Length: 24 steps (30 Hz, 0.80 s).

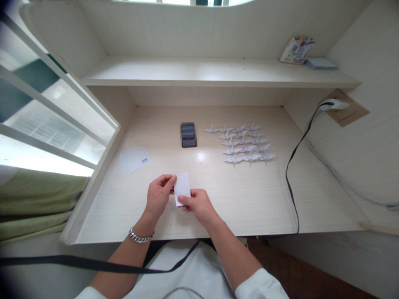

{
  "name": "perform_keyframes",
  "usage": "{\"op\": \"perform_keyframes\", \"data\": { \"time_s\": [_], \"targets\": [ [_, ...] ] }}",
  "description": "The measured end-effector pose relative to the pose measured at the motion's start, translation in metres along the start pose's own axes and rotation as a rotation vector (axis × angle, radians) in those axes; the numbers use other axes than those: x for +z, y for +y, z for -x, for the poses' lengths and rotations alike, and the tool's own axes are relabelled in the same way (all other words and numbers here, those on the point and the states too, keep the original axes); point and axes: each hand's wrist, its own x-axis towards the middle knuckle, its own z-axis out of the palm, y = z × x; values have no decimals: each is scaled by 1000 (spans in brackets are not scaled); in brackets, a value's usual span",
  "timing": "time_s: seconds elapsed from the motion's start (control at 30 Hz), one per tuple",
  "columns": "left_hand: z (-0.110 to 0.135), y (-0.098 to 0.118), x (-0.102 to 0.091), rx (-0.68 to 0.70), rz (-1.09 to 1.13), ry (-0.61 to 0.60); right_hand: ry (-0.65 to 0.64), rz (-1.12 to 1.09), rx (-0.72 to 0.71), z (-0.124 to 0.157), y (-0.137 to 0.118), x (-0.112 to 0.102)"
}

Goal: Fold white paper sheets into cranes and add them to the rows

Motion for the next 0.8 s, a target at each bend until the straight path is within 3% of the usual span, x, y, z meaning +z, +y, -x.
{"op": "perform_keyframes", "data": {
  "time_s": [0.17,0.33,0.8],
  "targets": [
    [3,-4,-3,-78,40,-119,10,-30,-46,-1,0,-1],
    [11,-7,-4,-61,-44,-238,33,-7,-76,-3,-3,-1],
    [19,-12,2,132,-337,-35,191,90,-98,-12,6,-1]
  ]
}}
